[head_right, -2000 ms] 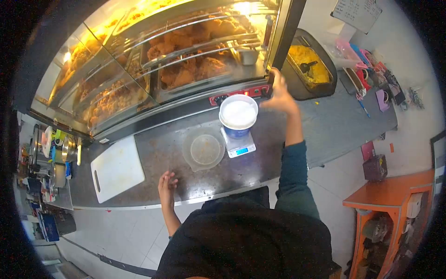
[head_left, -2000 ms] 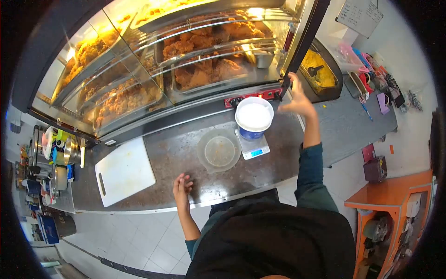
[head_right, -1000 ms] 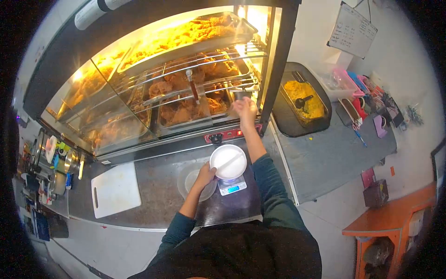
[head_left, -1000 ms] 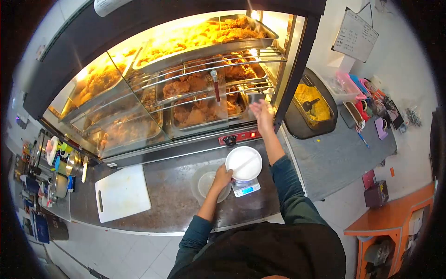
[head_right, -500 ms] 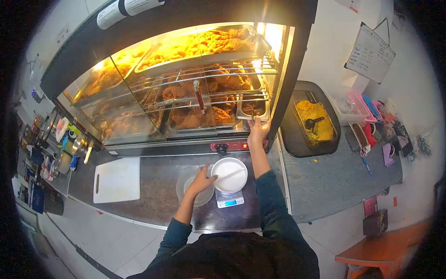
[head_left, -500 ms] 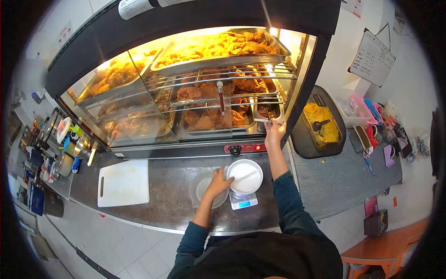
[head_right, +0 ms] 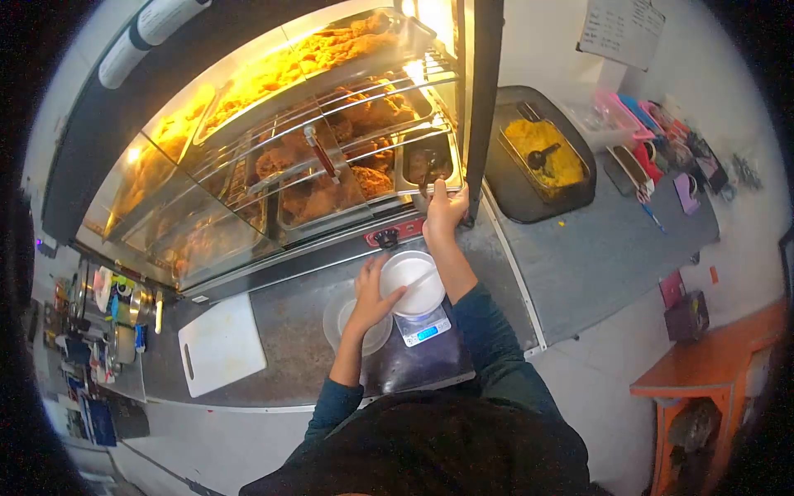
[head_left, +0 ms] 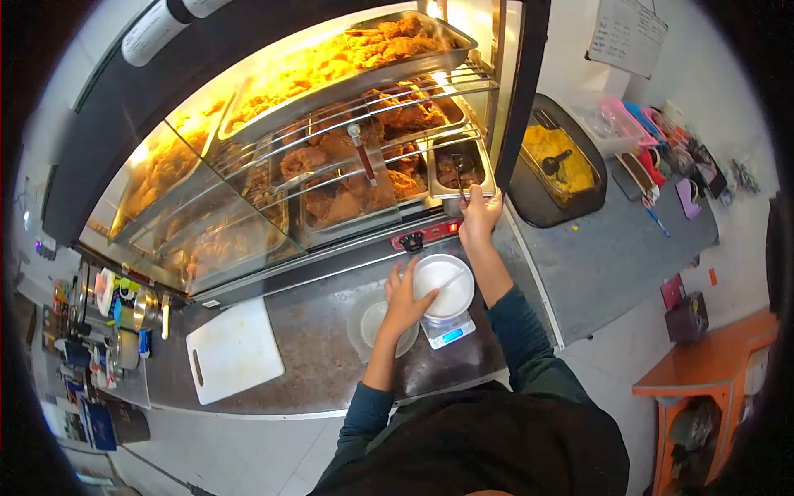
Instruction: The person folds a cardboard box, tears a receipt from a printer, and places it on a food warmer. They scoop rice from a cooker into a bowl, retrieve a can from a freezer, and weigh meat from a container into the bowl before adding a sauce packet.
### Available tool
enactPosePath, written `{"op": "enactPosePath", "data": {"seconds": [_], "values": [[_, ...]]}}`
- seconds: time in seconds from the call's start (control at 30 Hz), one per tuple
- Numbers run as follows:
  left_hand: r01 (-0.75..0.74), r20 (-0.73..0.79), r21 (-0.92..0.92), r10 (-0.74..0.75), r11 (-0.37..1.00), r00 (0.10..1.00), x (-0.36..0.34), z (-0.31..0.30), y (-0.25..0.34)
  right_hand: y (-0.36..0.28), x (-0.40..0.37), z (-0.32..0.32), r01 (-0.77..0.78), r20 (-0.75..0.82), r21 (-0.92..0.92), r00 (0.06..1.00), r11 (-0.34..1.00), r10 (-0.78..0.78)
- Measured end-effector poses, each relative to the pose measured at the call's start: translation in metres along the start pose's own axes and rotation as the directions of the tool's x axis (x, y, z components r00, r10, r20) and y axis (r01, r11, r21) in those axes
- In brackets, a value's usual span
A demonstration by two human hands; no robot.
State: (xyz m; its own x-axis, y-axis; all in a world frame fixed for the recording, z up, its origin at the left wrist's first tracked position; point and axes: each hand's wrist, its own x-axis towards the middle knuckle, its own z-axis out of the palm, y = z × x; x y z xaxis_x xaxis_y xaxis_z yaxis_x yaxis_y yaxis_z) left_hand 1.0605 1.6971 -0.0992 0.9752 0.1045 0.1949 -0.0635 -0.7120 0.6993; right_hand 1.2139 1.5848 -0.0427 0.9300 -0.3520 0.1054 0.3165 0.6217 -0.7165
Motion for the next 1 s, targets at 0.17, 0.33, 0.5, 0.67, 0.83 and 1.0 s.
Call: {"op": "enactPosePath", "data": {"seconds": [0.17, 0.33, 0.5, 0.67, 0.83, 1.0], "values": [[-0.131, -0.157, -0.083, 0.117, 0.988, 0.981, -0.006, -0.022, 0.016, -0.043, -0.053, -0.024, -0.057, -0.043, 0.183, 0.997, 0.981, 0.066], [-0.086, -0.281, -0.273, 0.006, 0.958, 0.96, -0.024, -0.029, 0.007, -0.088, -0.102, -0.092, -0.193, -0.038, 0.117, 0.979, 0.974, 0.198], [-0.017, -0.418, -0.404, -0.168, 0.914, 0.893, -0.054, -0.031, -0.012, -0.114, -0.123, -0.154, -0.27, -0.17, -0.021, 0.95, 0.963, 0.263], [-0.01, -0.594, -0.4, -0.251, 0.916, 0.764, -0.085, -0.016, -0.012, -0.102, -0.132, -0.218, -0.294, -0.161, -0.169, 0.95, 0.941, 0.268], [-0.319, -0.243, -0.09, 0.289, 0.944, 0.926, -0.093, 0.031, 0.058, -0.098, -0.144, -0.246, -0.398, -0.094, -0.208, 0.917, 0.894, 0.387], [-0.335, 0.067, 0.078, 0.33, 0.939, 0.942, -0.085, 0.101, 0.125, -0.108, -0.121, -0.285, -0.649, 0.138, -0.305, 0.694, 0.697, 0.707]]}}
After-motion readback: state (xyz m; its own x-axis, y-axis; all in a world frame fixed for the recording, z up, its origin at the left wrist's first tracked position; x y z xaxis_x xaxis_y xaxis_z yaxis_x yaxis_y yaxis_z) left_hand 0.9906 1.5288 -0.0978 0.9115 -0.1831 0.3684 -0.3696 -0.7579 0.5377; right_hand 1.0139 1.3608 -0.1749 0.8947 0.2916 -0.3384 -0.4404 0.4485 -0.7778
